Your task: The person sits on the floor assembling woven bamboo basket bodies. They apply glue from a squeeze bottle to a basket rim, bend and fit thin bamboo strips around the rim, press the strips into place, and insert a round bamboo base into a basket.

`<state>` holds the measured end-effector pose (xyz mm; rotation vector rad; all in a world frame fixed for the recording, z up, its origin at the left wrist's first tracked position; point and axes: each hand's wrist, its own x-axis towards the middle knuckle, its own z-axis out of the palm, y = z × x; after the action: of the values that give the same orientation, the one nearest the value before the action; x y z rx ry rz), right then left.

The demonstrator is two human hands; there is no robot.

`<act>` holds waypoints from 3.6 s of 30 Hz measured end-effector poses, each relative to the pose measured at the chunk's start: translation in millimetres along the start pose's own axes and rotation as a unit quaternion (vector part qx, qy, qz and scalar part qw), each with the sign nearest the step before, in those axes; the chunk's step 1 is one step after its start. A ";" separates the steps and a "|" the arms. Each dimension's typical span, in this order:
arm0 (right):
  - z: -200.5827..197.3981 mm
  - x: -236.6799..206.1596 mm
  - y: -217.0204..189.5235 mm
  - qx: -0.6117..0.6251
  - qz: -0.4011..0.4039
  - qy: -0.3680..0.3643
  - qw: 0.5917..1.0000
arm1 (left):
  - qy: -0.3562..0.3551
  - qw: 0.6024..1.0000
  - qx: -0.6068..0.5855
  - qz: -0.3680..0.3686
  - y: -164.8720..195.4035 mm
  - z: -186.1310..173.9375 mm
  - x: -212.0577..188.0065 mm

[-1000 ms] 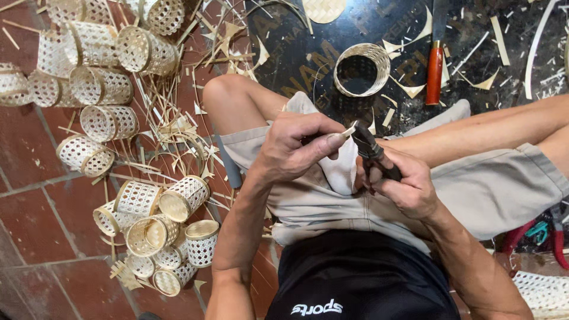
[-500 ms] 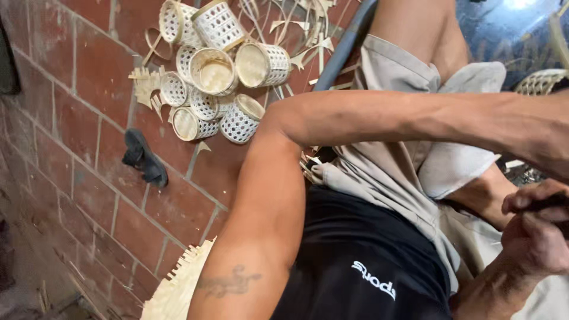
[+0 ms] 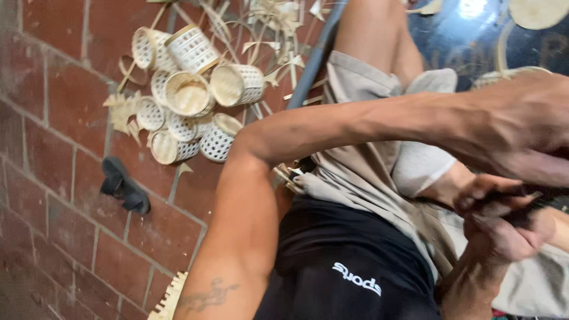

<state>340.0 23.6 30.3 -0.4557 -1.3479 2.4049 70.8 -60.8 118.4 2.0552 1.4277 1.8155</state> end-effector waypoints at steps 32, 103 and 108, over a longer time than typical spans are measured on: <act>89.7 14.0 -106.2 -0.457 -0.190 -0.026 0.869 | -0.010 0.954 -0.027 -0.300 104.9 -38.6 23.5; -56.3 10.3 -44.7 0.219 -0.140 0.143 0.955 | 0.367 0.650 -0.594 -0.299 3.7 31.8 -37.0; -135.0 -17.1 -59.6 0.131 -0.274 0.226 0.926 | 0.175 0.861 -0.109 -0.466 -15.4 56.3 -21.6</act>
<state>422.5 146.4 16.5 -0.4500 -0.7986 1.8299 109.5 -37.3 75.7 0.6717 1.7303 1.7650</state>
